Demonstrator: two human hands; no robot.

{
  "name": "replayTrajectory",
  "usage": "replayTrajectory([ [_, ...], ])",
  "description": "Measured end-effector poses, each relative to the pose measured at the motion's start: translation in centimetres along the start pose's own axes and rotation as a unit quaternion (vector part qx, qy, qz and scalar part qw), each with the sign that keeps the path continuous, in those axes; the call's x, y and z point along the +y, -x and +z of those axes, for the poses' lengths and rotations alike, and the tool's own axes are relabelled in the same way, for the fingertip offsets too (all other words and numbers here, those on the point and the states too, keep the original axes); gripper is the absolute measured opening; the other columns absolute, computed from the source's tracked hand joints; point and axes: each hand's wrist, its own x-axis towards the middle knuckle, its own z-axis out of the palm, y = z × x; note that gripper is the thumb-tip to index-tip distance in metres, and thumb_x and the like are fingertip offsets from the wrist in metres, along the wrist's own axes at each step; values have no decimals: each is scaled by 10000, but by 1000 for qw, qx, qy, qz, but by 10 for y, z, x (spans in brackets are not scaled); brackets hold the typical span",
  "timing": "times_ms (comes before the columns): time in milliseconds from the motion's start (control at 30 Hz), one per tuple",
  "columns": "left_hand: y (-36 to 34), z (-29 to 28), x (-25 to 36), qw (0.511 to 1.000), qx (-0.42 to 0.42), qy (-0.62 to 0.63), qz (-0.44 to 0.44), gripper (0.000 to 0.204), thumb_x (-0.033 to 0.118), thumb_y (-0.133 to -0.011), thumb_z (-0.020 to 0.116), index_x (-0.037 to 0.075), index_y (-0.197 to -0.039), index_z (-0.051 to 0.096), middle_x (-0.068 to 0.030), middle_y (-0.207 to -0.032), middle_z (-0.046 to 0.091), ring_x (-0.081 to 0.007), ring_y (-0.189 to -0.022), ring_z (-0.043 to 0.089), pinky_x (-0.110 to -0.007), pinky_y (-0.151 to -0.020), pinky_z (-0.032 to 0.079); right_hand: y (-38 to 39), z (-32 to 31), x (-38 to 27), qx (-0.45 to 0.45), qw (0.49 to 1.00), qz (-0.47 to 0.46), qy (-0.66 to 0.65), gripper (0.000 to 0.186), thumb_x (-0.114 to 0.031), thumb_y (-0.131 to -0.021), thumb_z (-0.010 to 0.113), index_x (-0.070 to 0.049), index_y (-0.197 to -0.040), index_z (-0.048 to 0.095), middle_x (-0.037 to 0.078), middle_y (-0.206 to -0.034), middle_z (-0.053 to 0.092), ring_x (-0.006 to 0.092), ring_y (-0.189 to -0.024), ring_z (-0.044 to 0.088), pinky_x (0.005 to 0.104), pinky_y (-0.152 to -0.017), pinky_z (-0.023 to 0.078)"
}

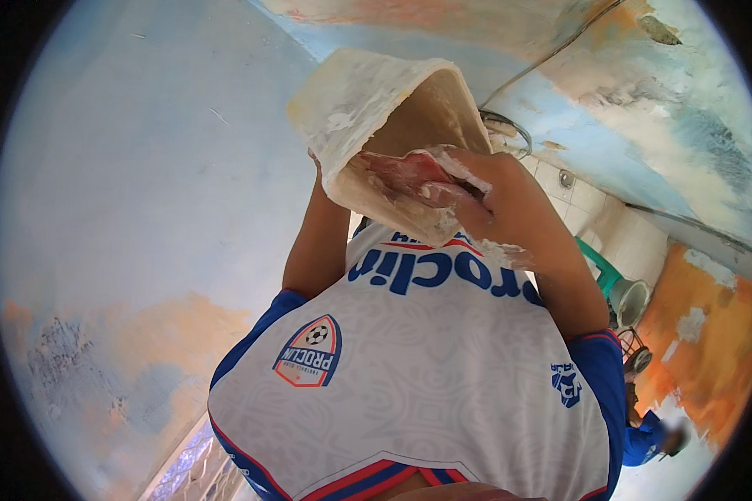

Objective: The person applies plaster to holes and cracks in a wall and ceiling using a putty knife, occasionally dipping the knife into a container of plaster.

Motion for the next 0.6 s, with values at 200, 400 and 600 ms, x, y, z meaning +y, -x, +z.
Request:
replayTrajectory([
  [200, -12, 26, -30, 1000, 21, -17, 11, 930, 602, -724, 724, 50, -1409, 422, -145, -1369, 522, -296, -1212, 546, -433, -1006, 480, 16, -58, 38, -39, 977, 93, -186, 235, -79, -921, 623, 9, -1138, 631, 45, -800, 644, 95, -724, 562, 243, -667, 465],
  [400, -27, 67, -74, 995, 77, -62, 21, 903, 661, -775, 638, 61, -1414, 419, -128, -1379, 515, -299, -1225, 537, -449, -1019, 470, 32, -113, 86, 29, 959, 131, -249, 273, -209, -936, 643, -22, -1132, 605, 47, -903, 680, 68, -674, 600, 202, -507, 451],
  [600, -30, 111, -128, 990, 130, -55, 32, 805, 658, -893, 505, 97, -1451, 360, -111, -1405, 489, -290, -1264, 503, -455, -1031, 462, 51, -131, 115, 155, 953, 79, -249, 311, -167, -941, 634, 1, -1199, 593, 43, -903, 678, 87, -684, 592, 223, -538, 485],
])
